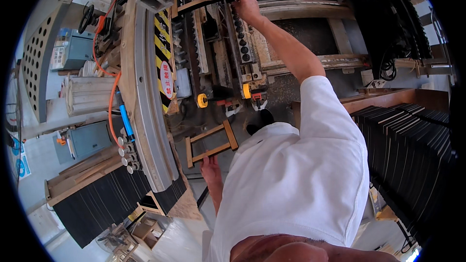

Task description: The person repeatedly places small wooden frames into a woodworking machine, activates the machine to process each frame, then removes and stacks the frames. The cycle continues throughout the clip.

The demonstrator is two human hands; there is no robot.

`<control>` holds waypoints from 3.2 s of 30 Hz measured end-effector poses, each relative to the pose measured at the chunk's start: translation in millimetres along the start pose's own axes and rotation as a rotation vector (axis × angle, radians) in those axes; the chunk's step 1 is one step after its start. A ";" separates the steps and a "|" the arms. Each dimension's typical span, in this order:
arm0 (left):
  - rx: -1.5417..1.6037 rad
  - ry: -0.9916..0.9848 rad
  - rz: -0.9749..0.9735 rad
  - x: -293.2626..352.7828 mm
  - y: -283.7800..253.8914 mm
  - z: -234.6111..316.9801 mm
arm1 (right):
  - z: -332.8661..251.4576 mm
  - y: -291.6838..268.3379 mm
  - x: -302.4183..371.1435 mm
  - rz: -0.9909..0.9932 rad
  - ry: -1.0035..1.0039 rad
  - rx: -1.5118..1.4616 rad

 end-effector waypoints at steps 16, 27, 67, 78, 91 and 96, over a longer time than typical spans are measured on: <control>-0.033 -0.033 -0.059 -5.1 30.9 1.7 | -1.0 -10.9 -12.5 -0.038 -0.130 0.070; 0.002 -0.006 0.021 21.8 -5.3 -15.5 | -0.3 -0.3 -13.0 -0.077 -0.096 0.137; 0.048 -0.044 0.193 5.9 -47.6 -44.7 | -124.7 138.6 -87.0 -0.646 -0.585 0.363; -0.095 -0.032 0.165 -32.1 -45.7 -19.1 | -123.0 153.6 -84.4 -0.545 -0.630 0.356; -0.136 -0.082 0.140 -36.7 -47.3 -21.0 | -153.0 110.8 -68.4 -0.548 -0.720 0.482; -0.120 -0.052 0.177 -27.2 -52.0 -21.0 | -156.7 114.6 -68.8 -0.452 -0.813 0.762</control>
Point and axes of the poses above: each hand's wrist, its own x-axis away from the middle knuckle, its own y-axis out of the palm, z = x × y, the point moved 4 cm from there along -x, towards the middle knuckle, and after that the axes turned 2 degrees about y, right-handed, at the moved point
